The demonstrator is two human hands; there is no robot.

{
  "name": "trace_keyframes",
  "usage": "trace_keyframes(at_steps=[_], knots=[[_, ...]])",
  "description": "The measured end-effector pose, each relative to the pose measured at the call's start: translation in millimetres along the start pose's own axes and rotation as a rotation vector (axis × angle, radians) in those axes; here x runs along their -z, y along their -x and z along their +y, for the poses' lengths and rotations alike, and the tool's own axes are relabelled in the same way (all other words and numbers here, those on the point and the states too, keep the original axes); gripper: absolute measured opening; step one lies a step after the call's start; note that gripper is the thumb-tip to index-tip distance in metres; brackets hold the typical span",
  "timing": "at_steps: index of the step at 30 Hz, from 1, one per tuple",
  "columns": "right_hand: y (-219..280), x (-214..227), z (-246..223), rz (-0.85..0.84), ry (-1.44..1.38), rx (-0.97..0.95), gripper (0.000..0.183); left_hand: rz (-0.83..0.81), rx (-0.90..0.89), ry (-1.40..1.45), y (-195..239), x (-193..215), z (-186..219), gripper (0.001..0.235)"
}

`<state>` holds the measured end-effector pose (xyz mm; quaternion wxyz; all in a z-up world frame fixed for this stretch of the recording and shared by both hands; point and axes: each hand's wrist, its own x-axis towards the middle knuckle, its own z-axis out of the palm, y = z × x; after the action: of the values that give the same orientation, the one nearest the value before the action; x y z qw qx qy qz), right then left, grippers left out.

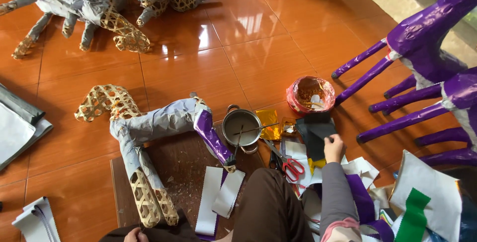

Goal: Applying colored paper strips and adhesive to wrap a paper-mache giraffe model.

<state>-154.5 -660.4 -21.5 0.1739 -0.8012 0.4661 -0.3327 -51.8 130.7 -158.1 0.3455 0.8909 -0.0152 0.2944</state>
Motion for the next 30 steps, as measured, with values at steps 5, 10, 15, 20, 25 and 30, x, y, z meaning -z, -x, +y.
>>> trace_keyframes(at_steps=[5, 10, 15, 20, 25, 30], knots=[[-26.6, 23.9, -14.4, 0.004, -0.064, 0.092, 0.017, -0.056, -0.017, 0.029, -4.6, -17.4, 16.9, 0.014], [-37.4, 45.2, -36.9, 0.145, -0.037, 0.207, 0.010, -0.185, 0.027, -0.003, -9.7, 15.4, 52.7, 0.017], [-19.6, 68.2, -69.1, 0.318, -0.089, 0.242, 0.012, -0.230, 0.118, -0.219, -19.4, 39.3, 99.6, 0.017], [93.5, 126.3, -185.2, 0.096, -0.233, 0.606, 0.012, -0.392, 0.222, -0.129, -15.9, 39.9, 118.1, 0.023], [265.9, 148.2, -271.2, -0.308, -0.480, 0.831, 0.021, -0.932, 0.483, 0.425, 26.8, 17.4, 166.0, 0.030], [379.2, 124.6, -283.1, -1.173, -0.560, 0.879, 0.019, -1.206, 1.206, 1.890, 74.3, -19.1, 126.7, 0.052]])
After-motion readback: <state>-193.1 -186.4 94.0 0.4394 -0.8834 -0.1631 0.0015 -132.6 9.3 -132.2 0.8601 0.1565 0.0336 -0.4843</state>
